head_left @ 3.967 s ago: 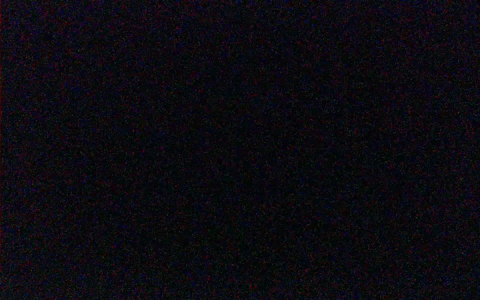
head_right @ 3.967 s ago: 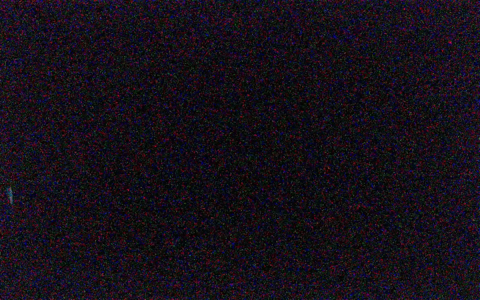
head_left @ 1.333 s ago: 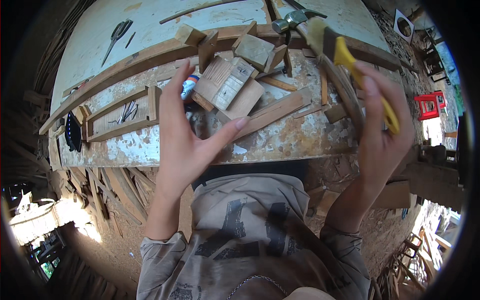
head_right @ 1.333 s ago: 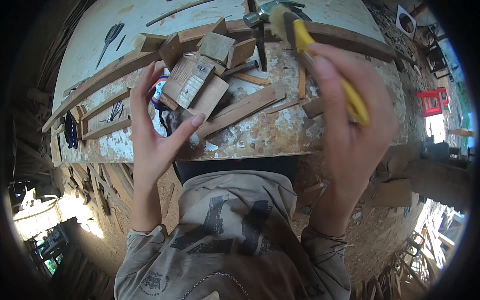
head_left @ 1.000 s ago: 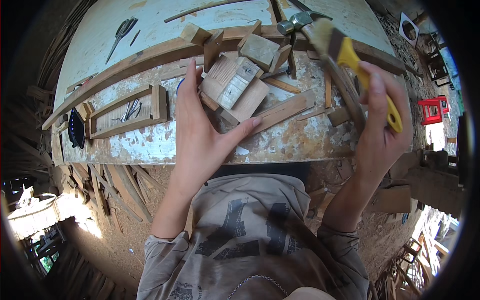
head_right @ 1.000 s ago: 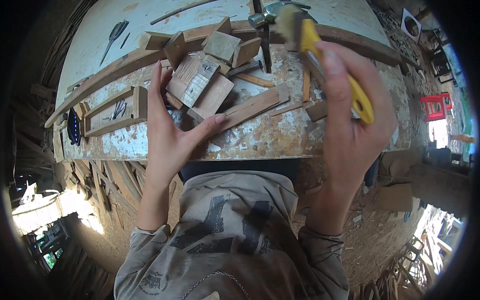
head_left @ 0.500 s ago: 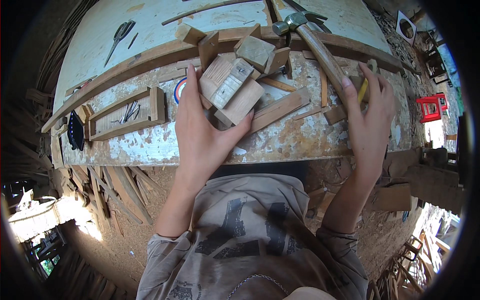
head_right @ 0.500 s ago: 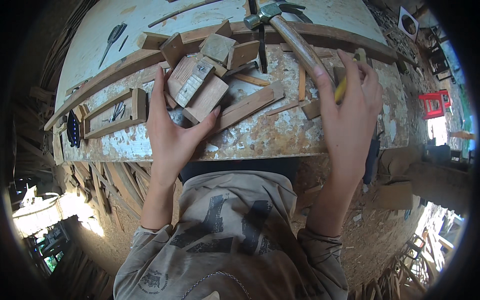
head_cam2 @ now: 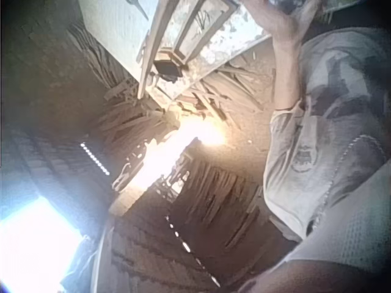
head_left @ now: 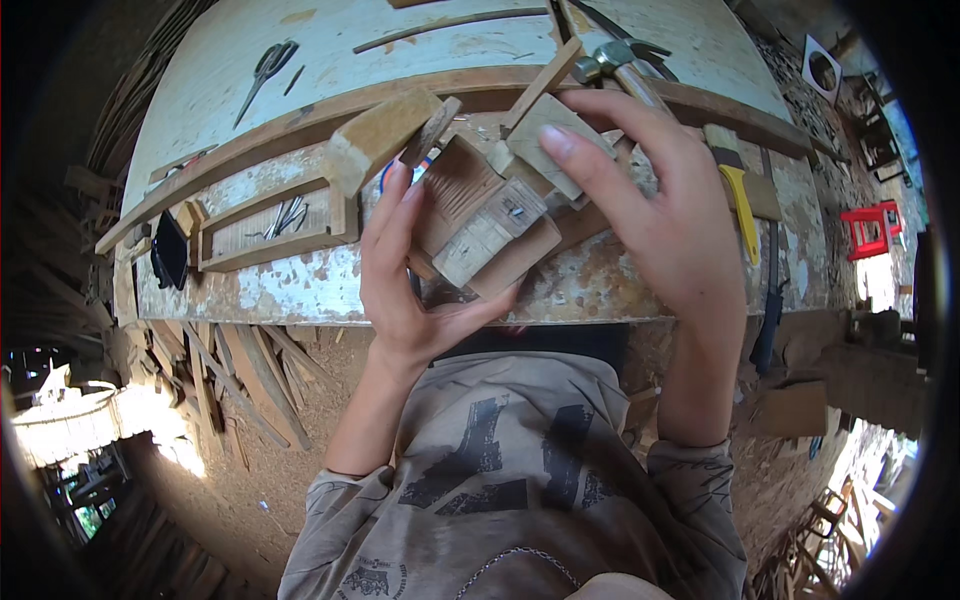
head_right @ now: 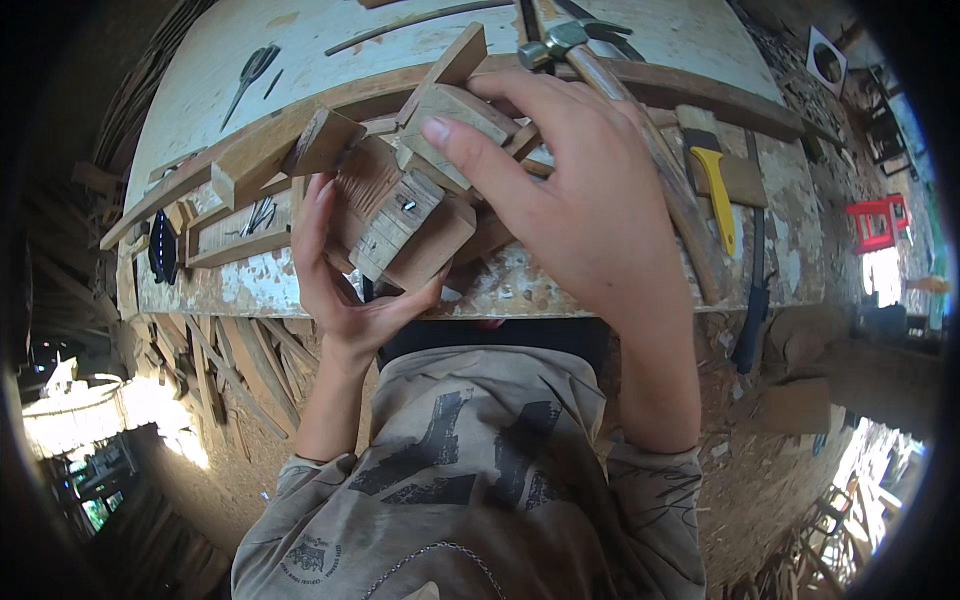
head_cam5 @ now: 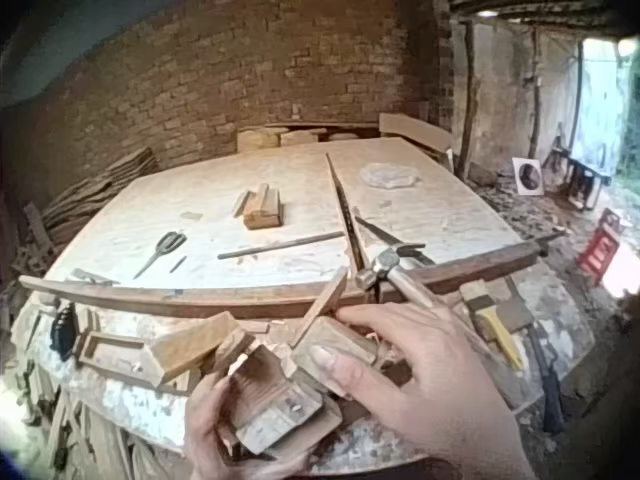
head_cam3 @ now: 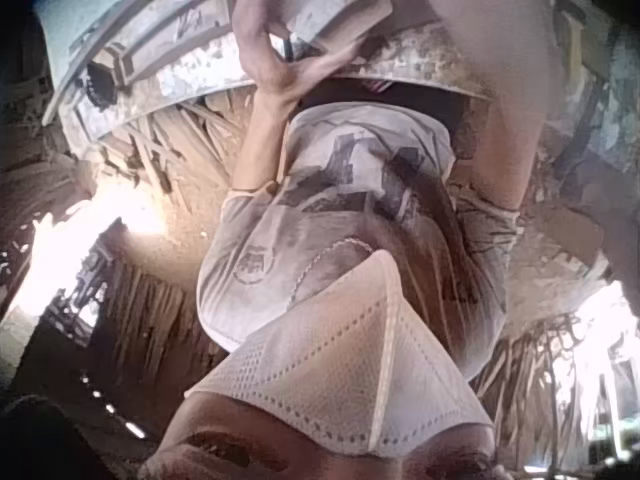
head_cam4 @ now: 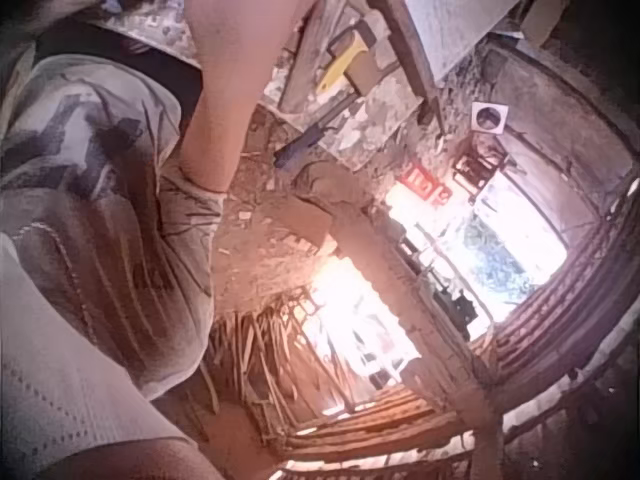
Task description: The person is seen assembling wooden pieces, using a hammer to secure parts, and using a saw to cut wood.
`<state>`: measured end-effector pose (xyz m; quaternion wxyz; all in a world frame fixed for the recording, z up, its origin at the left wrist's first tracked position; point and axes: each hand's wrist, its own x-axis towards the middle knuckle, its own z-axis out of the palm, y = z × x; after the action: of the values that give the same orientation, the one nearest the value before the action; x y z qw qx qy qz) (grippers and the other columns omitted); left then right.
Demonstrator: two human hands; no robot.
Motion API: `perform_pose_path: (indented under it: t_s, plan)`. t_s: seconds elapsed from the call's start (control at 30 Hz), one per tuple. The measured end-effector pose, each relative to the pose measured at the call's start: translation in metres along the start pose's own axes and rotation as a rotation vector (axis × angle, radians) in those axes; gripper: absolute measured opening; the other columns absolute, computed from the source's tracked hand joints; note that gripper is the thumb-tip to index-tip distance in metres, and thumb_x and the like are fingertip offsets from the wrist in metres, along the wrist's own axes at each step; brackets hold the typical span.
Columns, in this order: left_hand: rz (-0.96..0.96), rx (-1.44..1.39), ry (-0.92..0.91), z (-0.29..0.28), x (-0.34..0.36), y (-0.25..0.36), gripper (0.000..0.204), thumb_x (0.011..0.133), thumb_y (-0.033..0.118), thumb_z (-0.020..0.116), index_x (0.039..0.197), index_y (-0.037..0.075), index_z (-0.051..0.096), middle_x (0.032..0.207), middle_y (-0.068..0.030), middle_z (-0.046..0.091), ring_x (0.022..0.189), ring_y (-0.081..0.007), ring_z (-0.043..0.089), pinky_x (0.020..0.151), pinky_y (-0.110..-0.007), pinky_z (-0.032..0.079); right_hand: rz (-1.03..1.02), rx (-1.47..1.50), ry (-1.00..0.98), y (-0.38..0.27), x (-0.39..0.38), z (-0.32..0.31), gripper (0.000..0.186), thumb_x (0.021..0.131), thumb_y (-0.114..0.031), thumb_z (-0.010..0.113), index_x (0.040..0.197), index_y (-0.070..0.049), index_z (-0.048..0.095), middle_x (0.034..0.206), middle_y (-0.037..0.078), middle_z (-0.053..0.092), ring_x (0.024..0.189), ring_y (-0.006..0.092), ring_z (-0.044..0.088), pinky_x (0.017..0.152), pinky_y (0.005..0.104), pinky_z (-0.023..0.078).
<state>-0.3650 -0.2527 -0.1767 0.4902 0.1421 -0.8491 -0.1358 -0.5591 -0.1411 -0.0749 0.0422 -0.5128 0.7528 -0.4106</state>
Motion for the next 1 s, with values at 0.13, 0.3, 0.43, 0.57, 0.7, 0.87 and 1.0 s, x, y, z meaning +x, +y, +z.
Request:
perform_pose_path:
  t_s: [0.13, 0.3, 0.43, 0.57, 0.7, 0.87, 1.0]
  plan:
    - [0.001, 0.005, 0.042, -0.011, -0.003, -0.005, 0.108, 0.062, 0.032, 0.099, 0.144, -0.010, 0.043, 0.147, -0.0329, 0.049, 0.133, -0.0424, 0.055, 0.111, -0.045, 0.046, -0.055, 0.261, -0.102, 0.000, 0.006, 0.005, 0.043, 0.093, -0.029, 0.076, 0.121, 0.003, 0.069, 0.116, 0.013, 0.072, 0.111, 0.0151, 0.063, 0.100, 0.0296, 0.046]
    - [-0.051, -0.034, 0.111, -0.016, -0.006, -0.006, 0.109, 0.061, 0.031, 0.100, 0.145, -0.010, 0.043, 0.147, -0.0326, 0.049, 0.133, -0.0420, 0.055, 0.111, -0.045, 0.046, -0.104, 0.328, -0.165, -0.003, 0.016, 0.013, 0.044, 0.093, -0.027, 0.075, 0.125, 0.002, 0.067, 0.116, 0.009, 0.070, 0.109, 0.0140, 0.061, 0.099, 0.0279, 0.044]
    - [-0.057, -0.041, 0.135, -0.017, -0.011, -0.007, 0.113, 0.062, 0.030, 0.099, 0.148, -0.010, 0.038, 0.149, -0.0316, 0.046, 0.136, -0.0414, 0.052, 0.113, -0.045, 0.044, -0.064, 0.390, -0.154, -0.014, 0.016, 0.017, 0.046, 0.093, -0.026, 0.075, 0.126, 0.004, 0.066, 0.116, 0.009, 0.070, 0.109, 0.0142, 0.061, 0.100, 0.0277, 0.044]
    - [-0.180, -0.416, 0.152, -0.019, -0.007, -0.005, 0.129, 0.066, 0.029, 0.099, 0.159, -0.003, 0.015, 0.156, -0.0253, 0.035, 0.144, -0.0361, 0.041, 0.120, -0.045, 0.035, -0.008, 0.437, -0.152, -0.030, 0.014, 0.017, 0.047, 0.093, -0.025, 0.075, 0.127, 0.005, 0.066, 0.117, 0.010, 0.070, 0.111, 0.0147, 0.061, 0.101, 0.0281, 0.044]
    - [-0.649, -1.078, 0.357, -0.029, 0.009, 0.014, 0.114, 0.071, 0.028, 0.097, 0.158, 0.005, 0.026, 0.147, -0.0167, 0.046, 0.138, -0.0279, 0.048, 0.115, -0.040, 0.042, -0.118, 0.394, -0.087, -0.028, 0.015, 0.026, 0.047, 0.089, -0.023, 0.078, 0.124, 0.006, 0.068, 0.116, 0.011, 0.070, 0.109, 0.0168, 0.063, 0.099, 0.0297, 0.045]
    - [-0.805, -0.948, 0.022, -0.045, 0.025, -0.011, 0.060, 0.081, 0.022, 0.091, 0.128, 0.002, 0.061, 0.118, -0.0050, 0.068, 0.106, -0.0123, 0.064, 0.093, -0.029, 0.053, -0.249, 0.306, -0.074, -0.034, 0.009, 0.022, 0.047, 0.084, -0.018, 0.082, 0.122, 0.006, 0.068, 0.113, 0.012, 0.069, 0.106, 0.0187, 0.065, 0.097, 0.0301, 0.047]
    - [-0.893, -0.905, -0.132, -0.058, 0.037, -0.003, 0.055, 0.082, 0.028, 0.091, 0.123, 0.004, 0.064, 0.104, -0.0026, 0.070, 0.097, -0.0112, 0.066, 0.089, -0.028, 0.053, -0.169, 0.290, -0.094, -0.036, 0.007, 0.015, 0.051, 0.081, -0.017, 0.084, 0.122, 0.007, 0.067, 0.109, 0.011, 0.068, 0.104, 0.0196, 0.064, 0.096, 0.0302, 0.047]
